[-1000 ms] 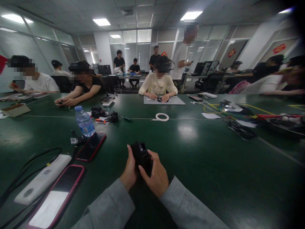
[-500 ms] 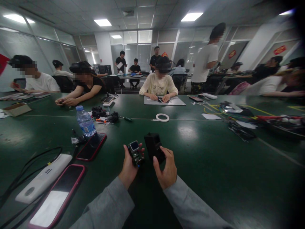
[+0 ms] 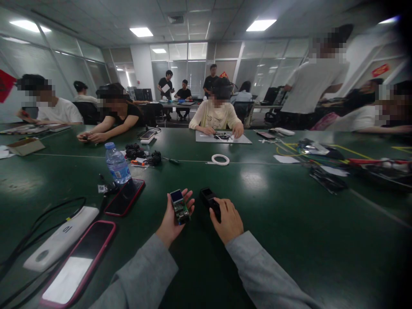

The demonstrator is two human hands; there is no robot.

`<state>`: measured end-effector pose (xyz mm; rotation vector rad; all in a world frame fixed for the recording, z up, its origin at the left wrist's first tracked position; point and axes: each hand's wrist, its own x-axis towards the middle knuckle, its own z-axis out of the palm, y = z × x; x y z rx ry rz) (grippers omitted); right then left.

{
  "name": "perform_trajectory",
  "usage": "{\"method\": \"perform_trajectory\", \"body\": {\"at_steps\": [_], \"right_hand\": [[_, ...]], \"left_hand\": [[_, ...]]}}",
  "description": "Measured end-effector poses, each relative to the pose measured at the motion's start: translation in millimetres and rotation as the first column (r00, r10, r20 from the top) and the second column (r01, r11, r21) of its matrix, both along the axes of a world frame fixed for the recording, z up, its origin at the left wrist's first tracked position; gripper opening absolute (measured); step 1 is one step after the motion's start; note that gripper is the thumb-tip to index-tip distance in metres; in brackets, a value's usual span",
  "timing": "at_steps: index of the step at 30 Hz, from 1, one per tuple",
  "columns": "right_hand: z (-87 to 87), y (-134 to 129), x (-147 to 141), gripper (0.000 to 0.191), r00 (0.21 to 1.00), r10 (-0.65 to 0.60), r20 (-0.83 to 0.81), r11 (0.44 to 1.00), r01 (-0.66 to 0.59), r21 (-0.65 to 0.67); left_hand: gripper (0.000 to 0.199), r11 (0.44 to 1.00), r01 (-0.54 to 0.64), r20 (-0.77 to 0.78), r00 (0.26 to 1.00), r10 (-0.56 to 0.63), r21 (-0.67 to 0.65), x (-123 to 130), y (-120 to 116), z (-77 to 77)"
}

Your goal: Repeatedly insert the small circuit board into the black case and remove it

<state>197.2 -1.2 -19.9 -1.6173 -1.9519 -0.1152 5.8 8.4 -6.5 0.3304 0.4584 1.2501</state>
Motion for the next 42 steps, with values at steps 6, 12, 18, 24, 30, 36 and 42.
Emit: {"method": "perform_trajectory", "body": {"at_steps": [6,12,18,24,30,36,42], "right_hand": [[-3.1,1,0,0.046,0.991,0.069,-0.115,0.997,-0.07,-0.01],[-5.4,7,0,0.046,0.564,0.142,-0.813,0.949,-0.311,-0.05],[-5.3,16,5,0.047,0.055,-0.144,-0.988,0.817,-0.557,-0.15],[-6.2,17,8,0.053,0.29,-0.027,-0.957,0.781,-0.591,-0.202],[-7.2,9,0,0.054,0.541,0.187,-0.82,0.856,-0.499,-0.134],[-11.9,9,-2,0.057,0.605,0.161,-0.779,0.895,-0.422,-0.143],[-14.5,12,2,0.047,0.654,0.157,-0.74,0.916,-0.376,-0.139]], "left_hand": [[0.048,1.0,-0.001,0.0,1.0,0.001,0.018,2,-1,0.0],[0.05,1.0,-0.014,-0.053,0.998,0.014,0.005,2,1,-3.0],[0.053,1.0,0.016,-0.052,0.999,-0.016,0.005,4,3,-6.1],[0.055,0.998,0.058,-0.004,0.998,-0.058,0.002,7,2,-3.0],[0.054,0.998,0.065,-0.015,0.998,-0.065,0.009,6,0,0.7],[0.055,0.998,0.07,-0.017,0.997,-0.07,0.005,5,0,2.0],[0.055,0.996,0.084,-0.033,0.996,-0.084,0.001,5,-1,2.9]]}}
